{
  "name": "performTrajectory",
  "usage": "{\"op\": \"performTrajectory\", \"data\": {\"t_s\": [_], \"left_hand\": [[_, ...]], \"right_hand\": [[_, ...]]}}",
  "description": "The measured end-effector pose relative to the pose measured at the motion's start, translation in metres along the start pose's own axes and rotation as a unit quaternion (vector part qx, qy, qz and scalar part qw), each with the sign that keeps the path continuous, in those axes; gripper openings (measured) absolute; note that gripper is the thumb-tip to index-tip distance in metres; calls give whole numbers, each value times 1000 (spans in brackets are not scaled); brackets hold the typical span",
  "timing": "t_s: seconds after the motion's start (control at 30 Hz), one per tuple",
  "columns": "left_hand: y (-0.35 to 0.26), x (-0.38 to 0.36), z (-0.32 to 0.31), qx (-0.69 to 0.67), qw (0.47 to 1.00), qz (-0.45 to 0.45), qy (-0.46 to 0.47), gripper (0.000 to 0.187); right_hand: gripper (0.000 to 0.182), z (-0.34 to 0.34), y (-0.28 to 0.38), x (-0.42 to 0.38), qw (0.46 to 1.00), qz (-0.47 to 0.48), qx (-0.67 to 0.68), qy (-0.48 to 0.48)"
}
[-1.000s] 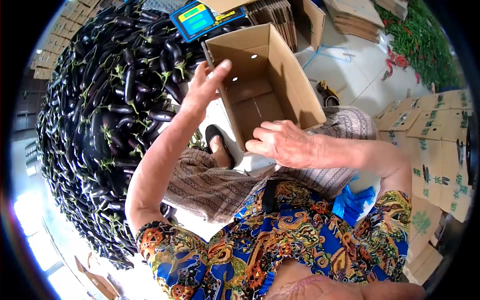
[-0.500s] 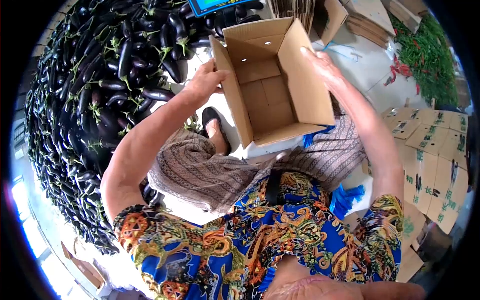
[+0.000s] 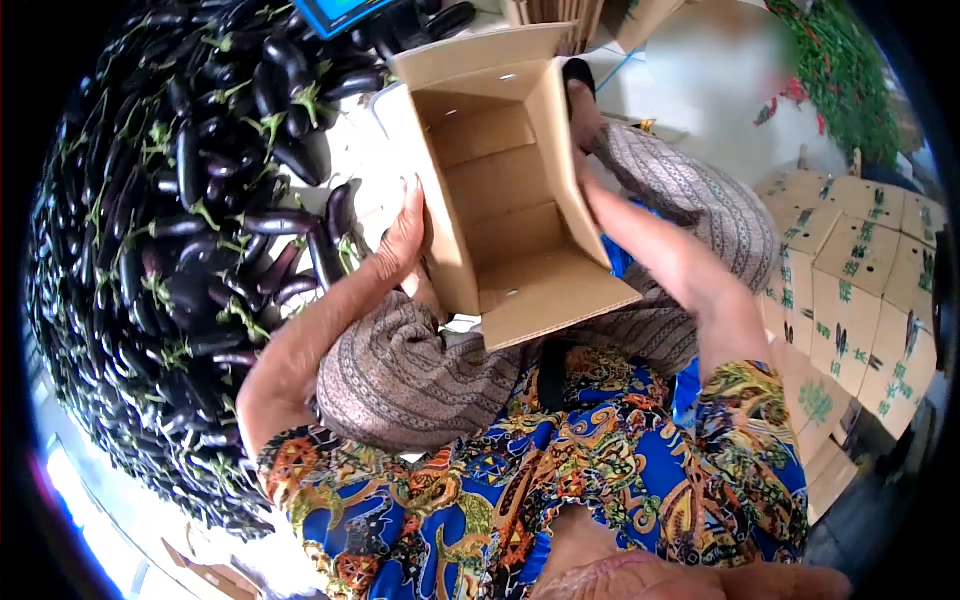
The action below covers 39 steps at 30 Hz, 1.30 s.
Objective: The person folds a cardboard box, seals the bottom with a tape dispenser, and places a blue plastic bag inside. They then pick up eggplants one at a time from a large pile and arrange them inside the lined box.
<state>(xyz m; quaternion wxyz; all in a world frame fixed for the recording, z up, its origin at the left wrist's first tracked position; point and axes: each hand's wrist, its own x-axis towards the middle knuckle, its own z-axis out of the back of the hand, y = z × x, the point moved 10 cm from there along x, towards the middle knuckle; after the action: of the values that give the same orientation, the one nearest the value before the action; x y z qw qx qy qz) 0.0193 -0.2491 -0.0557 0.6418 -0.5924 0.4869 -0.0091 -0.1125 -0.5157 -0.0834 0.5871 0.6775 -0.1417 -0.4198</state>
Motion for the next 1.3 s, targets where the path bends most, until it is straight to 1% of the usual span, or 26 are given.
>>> {"op": "performTrajectory", "data": {"t_s": [0.03,0.07,0.1,0.17,0.2,0.23,0.3,0.33,0.37,0.4,0.43,0.47,0.5,0.57,0.63,0.7,0.77,0.8,0.83,0.9,1.0,1.1,1.13,1.23,1.27,1.3], "left_hand": [[-5,-10,-25,-57,997,-8,56,71],[0,-10,-29,0,995,18,97,69],[43,19,-7,-25,996,40,71,69],[37,15,1,39,991,113,60,67],[4,-7,-18,-21,991,121,60,65],[-20,-25,-31,32,989,145,16,67],[-11,-23,-14,-2,990,128,61,60],[-8,-27,-11,-26,990,97,104,57],[1,-26,2,-19,991,99,92,53],[-7,-38,1,-15,990,109,88,54],[-6,-37,6,-17,989,87,122,57],[-13,-44,10,6,990,89,106,58],[-20,-51,13,28,992,91,89,58],[-23,-47,41,162,976,112,94,56],[-45,-44,75,282,955,87,36,42],[-80,-51,103,273,957,56,-76,38],[-106,-50,139,191,977,4,-100,35],[-120,-54,137,180,980,-23,-84,34],[-133,-59,139,172,979,-44,-103,34],[-156,-63,123,191,976,-68,-84,35],[-183,-67,86,237,965,-94,-67,39],[-191,-71,39,288,952,-106,-13,40],[-192,-72,28,310,945,-105,-13,39],[-197,-83,-8,371,922,-113,-7,37],[-200,-86,-20,380,916,-127,-3,36],[-203,-91,-29,389,911,-139,-1,36]], "right_hand": [[57,-16,-1,-4,999,-3,26,23],[53,-14,4,-2,999,-2,-25,32],[48,-8,15,-2,991,-1,-123,47],[41,7,38,-1,937,20,-339,83],[37,14,56,2,884,47,-452,109],[33,27,76,2,818,74,-554,135],[26,34,108,-2,680,135,-697,183],[23,38,123,-7,628,172,-734,195],[20,39,145,-15,606,206,-744,192],[20,47,181,-30,673,163,-700,173],[23,55,211,-45,735,123,-650,153],[32,64,228,-43,781,226,-566,136],[36,94,218,-38,859,182,-453,154],[35,157,200,-53,852,247,-456,73],[30,225,150,-84,876,163,-454,22],[23,287,49,-96,900,110,-417,70],[20,314,-43,-120,854,47,-513,70],[22,322,-94,-140,912,16,-407,55],[25,332,-138,-152,954,-14,-295,43],[31,318,-162,-181,929,-133,-345,1],[31,303,-183,-189,887,-83,-413,-191],[27,291,-206,-184,897,-113,-363,-224],[21,292,-201,-186,893,-90,-357,-258],[19,298,-192,-189,911,-60,-319,-256],[21,300,-170,-201,936,-55,-234,-256],[20,302,-168,-205,944,-40,-195,-264]]}}
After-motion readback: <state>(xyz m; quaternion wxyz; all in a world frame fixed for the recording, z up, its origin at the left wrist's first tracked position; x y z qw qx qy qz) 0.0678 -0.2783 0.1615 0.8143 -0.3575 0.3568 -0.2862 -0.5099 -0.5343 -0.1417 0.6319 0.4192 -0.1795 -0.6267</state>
